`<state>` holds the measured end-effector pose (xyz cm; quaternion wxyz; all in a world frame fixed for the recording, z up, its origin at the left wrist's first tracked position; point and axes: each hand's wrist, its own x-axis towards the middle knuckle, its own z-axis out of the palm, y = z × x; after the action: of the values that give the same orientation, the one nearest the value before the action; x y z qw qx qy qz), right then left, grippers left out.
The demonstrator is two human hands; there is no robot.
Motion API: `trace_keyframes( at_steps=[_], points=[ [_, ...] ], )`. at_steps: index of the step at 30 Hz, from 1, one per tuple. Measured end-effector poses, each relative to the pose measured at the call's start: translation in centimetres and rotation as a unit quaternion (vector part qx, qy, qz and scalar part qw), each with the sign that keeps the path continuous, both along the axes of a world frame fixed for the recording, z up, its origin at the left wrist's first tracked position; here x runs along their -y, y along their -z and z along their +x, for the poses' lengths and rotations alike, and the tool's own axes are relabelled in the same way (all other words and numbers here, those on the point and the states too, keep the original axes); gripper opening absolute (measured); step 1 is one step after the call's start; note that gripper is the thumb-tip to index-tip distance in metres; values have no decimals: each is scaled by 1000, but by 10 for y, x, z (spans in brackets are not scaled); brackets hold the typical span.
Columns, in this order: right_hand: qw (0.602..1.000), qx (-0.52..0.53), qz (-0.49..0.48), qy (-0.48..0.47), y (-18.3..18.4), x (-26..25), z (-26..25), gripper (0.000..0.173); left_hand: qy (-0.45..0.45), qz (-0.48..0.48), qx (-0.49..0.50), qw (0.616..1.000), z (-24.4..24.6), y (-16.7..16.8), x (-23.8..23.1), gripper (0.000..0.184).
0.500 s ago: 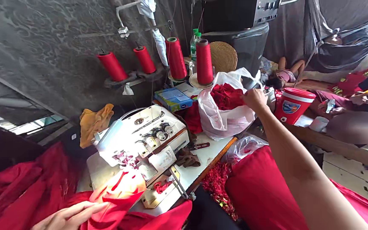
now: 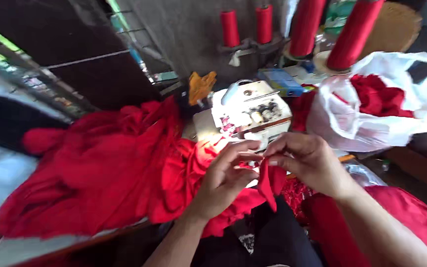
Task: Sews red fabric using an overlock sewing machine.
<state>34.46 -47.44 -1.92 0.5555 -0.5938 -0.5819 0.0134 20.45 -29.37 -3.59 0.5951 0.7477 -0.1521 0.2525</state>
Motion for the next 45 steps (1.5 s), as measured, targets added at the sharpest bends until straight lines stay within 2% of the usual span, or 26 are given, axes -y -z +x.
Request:
trace_keyframes(
  at_steps=[4, 6, 9, 11, 12, 16, 19, 21, 24, 26, 28, 30, 32, 35, 39, 42, 45],
  points=[
    [999, -29, 17, 28, 24, -40, -24, 10, -161, 20, 13, 987, -25, 12, -10, 12],
    [998, -10, 17, 56, 32, -53, -29, 10, -200, 39, -4, 979, -38, 18, -24, 10],
    [1000, -5, 5, 17, 38, -67, -33, 11, -171, 43, -31, 984, -53, 23, -39, 27],
    [1000, -14, -16, -6, 38, -71, -37, 11, -151, 80, -34, 985, -57, 22, -41, 39],
    [999, -24, -21, -15, 37, -71, -38, 11, -161, 104, -29, 981, -56, 22, -40, 39],
    [1000, -25, -15, -3, 39, -68, -31, 9, -229, 160, -39, 959, -48, 24, -41, 18],
    [999, 36, -4, 24, 44, -65, -29, 13, -214, 193, -89, 953, -45, 26, -47, 24],
    [999, 47, 8, -23, 46, -63, -29, 18, -189, 207, -104, 954, -43, 29, -47, 28],
    [989, -35, 22, -139, 50, -64, -33, 23, -156, 205, -80, 963, -43, 28, -45, 30],
    [958, -160, 41, -232, 55, -68, -32, 19, -92, 117, -24, 989, -47, 31, -51, 30],
    [893, -301, 72, -326, 65, -71, -31, 10, 27, -49, 32, 998, -50, 35, -57, 26],
    [830, -371, 74, -410, 77, -74, -30, 18, 115, -199, 49, 972, -51, 36, -51, 27],
    [791, -393, 57, -466, 87, -78, -32, 32, 141, -298, 22, 944, -55, 39, -39, 28],
    [771, -441, 90, -451, 91, -78, -35, 40, 165, -349, -17, 923, -50, 47, -36, 28],
    [724, -565, 144, -369, 80, -80, -33, 42, 77, -418, -109, 899, -37, 58, -32, 38],
    [657, -645, 163, -355, 84, -82, -32, 39, 74, -476, -102, 870, -29, 64, -26, 40],
    [608, -688, 174, -354, 93, -82, -32, 37, 76, -523, -58, 847, -24, 69, -27, 39]
  ],
)
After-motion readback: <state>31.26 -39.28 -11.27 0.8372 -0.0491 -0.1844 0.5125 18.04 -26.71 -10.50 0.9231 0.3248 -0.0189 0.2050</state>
